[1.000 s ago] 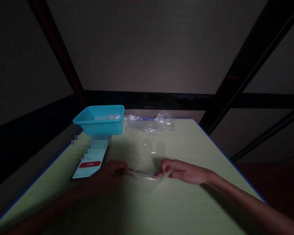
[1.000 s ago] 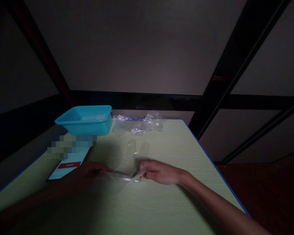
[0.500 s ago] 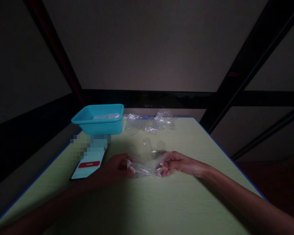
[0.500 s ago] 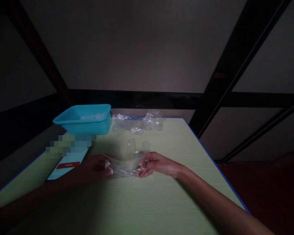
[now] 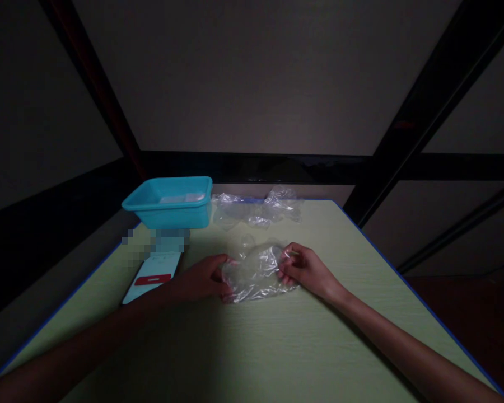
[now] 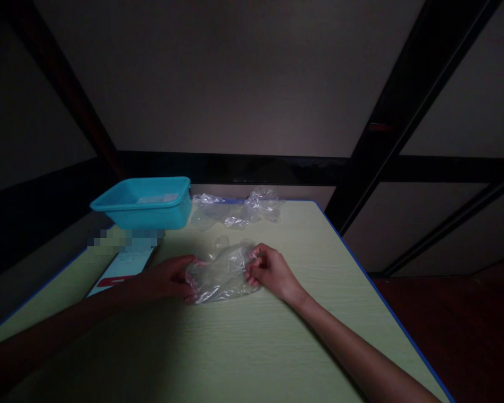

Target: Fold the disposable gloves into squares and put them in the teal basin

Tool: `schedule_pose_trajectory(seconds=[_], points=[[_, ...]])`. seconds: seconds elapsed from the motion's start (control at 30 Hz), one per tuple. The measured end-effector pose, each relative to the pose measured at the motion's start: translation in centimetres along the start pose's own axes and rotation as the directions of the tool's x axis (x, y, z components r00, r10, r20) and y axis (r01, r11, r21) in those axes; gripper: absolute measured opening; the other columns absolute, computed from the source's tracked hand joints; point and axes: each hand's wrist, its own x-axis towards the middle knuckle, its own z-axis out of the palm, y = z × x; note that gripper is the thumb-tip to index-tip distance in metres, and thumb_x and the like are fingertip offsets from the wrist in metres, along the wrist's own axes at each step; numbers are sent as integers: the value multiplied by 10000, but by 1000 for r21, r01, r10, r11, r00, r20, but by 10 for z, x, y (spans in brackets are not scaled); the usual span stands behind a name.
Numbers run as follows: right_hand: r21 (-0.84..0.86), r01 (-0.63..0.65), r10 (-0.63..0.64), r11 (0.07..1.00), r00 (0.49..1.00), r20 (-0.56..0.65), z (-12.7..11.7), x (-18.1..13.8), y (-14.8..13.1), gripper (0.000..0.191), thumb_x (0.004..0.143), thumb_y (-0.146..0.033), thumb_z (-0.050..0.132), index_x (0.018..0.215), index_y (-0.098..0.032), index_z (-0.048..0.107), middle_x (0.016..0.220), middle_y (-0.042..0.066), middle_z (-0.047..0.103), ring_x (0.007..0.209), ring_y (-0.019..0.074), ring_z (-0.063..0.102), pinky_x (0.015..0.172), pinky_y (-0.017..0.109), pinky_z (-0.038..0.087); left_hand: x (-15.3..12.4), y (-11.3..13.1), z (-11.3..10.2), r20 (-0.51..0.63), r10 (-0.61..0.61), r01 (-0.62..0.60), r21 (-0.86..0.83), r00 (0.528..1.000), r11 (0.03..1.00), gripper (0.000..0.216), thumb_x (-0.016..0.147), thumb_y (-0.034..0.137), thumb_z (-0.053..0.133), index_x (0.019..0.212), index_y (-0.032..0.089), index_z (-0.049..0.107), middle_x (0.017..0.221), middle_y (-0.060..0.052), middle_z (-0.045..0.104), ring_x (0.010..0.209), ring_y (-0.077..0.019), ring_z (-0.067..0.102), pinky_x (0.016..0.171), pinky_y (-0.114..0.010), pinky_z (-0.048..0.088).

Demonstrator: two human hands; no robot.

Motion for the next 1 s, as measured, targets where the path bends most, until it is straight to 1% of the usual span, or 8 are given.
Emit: schedule_pose_trajectory(seconds=[0.17, 0.43, 0.5, 0.6, 0.67, 0.77, 0.87, 1.0], points=[[-17, 47, -47, 999, 999, -15, -4, -2, -1, 425, 607, -299, 682, 882, -214, 370, 528, -106, 539, 473, 113, 567, 485, 252, 460, 4, -5, -3, 6, -20, 21, -17, 1000, 1000, 560, 585, 279, 638, 1082, 131, 427, 615, 41, 638, 672, -219, 646, 609, -292, 439], [-75, 82, -81, 994, 997, 22, -21, -16, -1, 547, 592, -214, 674, 1023, -208, 336, 637, -77, 555, 567, 107, 558, 553, 250, 425, -10, -17, -3, -220, 34, -41, -29, 975, 999, 708, 637, 352, 614, 1229, 161, 275, 762, 7, 601, 653, -186, 605, 532, -268, 423], [-63, 98, -95, 993, 994, 45, -21, -16, 2, 530, 598, -197, 649, 1028, -209, 340, 638, -73, 545, 564, 109, 556, 536, 245, 418, -16, -17, 1, -341, 94, -71, 81, 935, 994, 653, 682, 340, 568, 1245, 169, 283, 833, -15, 586, 653, -176, 592, 545, -284, 445], [-62, 97, -94, 993, 994, 57, -17, -15, 6, 468, 610, -180, 605, 1007, -211, 360, 636, -72, 519, 525, 101, 537, 480, 224, 396, -25, -14, 11, -491, 279, -87, 378, 825, 922, 504, 734, 283, 502, 1210, 185, 368, 966, -59, 560, 750, -193, 584, 620, -320, 482], [-89, 84, -80, 993, 996, 48, -14, -15, 7, 421, 626, -185, 584, 989, -212, 373, 652, -70, 503, 498, 89, 519, 448, 210, 384, -28, -14, 20, -440, 446, -137, 574, 780, 807, 407, 779, 250, 459, 1180, 199, 414, 1089, -89, 541, 925, -235, 567, 760, -371, 487], [-154, 110, -109, 982, 994, 16, -11, -15, 7, 372, 660, -196, 555, 988, -210, 381, 684, -63, 490, 480, 79, 502, 427, 198, 377, -28, -20, 32, -234, 597, -253, 745, 767, 617, 384, 840, 219, 406, 1224, 202, 402, 1275, -113, 468, 1166, -266, 453, 958, -424, 398], [-255, 174, -180, 951, 984, -4, -9, -16, 7, 344, 697, -194, 534, 1008, -207, 388, 689, -52, 499, 485, 85, 497, 431, 200, 377, -24, -32, 39, -99, 620, -315, 792, 778, 523, 465, 861, 223, 411, 1316, 213, 319, 1393, -106, 369, 1249, -260, 377, 1019, -418, 345], [-447, 226, -260, 865, 965, -16, -5, -19, 6, 302, 738, -159, 489, 1026, -196, 405, 675, -35, 533, 521, 109, 513, 476, 218, 393, -20, -39, 43, 19, 608, -390, 783, 793, 484, 597, 856, 250, 444, 1397, 230, 194, 1470, -81, 239, 1323, -256, 254, 1060, -430, 286]])
